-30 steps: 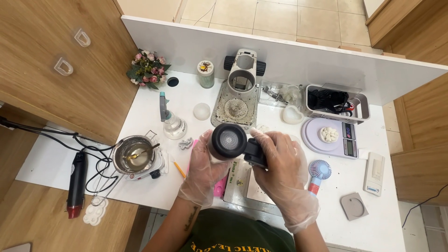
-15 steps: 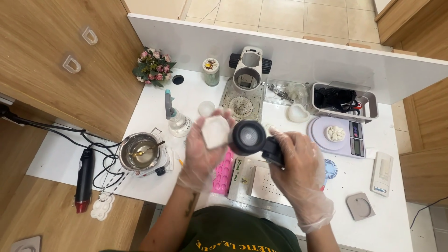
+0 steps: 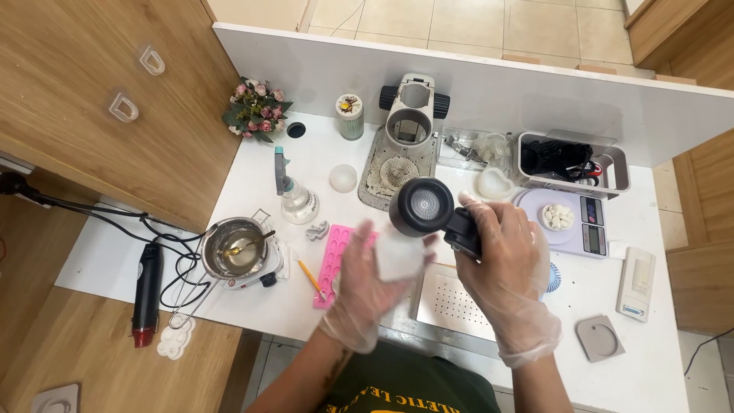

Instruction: Shaping and cleaning a wax candle decoration using a sculpting tool and applying liquid wax.

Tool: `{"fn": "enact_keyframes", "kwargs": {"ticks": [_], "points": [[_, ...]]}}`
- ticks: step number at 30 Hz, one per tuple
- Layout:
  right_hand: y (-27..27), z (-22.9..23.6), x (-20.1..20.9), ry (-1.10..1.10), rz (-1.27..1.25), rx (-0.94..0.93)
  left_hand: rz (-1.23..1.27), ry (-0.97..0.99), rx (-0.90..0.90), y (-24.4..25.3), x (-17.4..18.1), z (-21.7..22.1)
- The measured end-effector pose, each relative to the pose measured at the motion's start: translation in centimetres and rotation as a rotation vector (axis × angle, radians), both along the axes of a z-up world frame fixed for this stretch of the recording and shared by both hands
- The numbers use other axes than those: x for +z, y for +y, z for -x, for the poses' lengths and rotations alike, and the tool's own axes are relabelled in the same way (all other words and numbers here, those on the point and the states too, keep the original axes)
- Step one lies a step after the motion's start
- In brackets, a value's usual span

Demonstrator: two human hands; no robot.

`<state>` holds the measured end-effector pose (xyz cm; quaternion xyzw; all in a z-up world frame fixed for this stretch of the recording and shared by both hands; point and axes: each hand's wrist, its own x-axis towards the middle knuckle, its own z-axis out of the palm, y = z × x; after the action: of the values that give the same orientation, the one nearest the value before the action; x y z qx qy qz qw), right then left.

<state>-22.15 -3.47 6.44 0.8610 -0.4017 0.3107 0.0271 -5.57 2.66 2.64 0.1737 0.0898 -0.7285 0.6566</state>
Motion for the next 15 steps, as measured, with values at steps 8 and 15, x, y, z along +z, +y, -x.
{"fn": "enact_keyframes", "kwargs": {"ticks": [8, 15], "points": [[1.7, -0.9, 1.4, 0.01, -0.056, 0.094, 0.283, 0.045, 0.14, -2.6, -1.3, -2.1], [0.5, -0.4, 2.0, -0.006, 0.0, 0.005, 0.164, 0.1, -0.013, -0.3, -2.3, 0.9]]}}
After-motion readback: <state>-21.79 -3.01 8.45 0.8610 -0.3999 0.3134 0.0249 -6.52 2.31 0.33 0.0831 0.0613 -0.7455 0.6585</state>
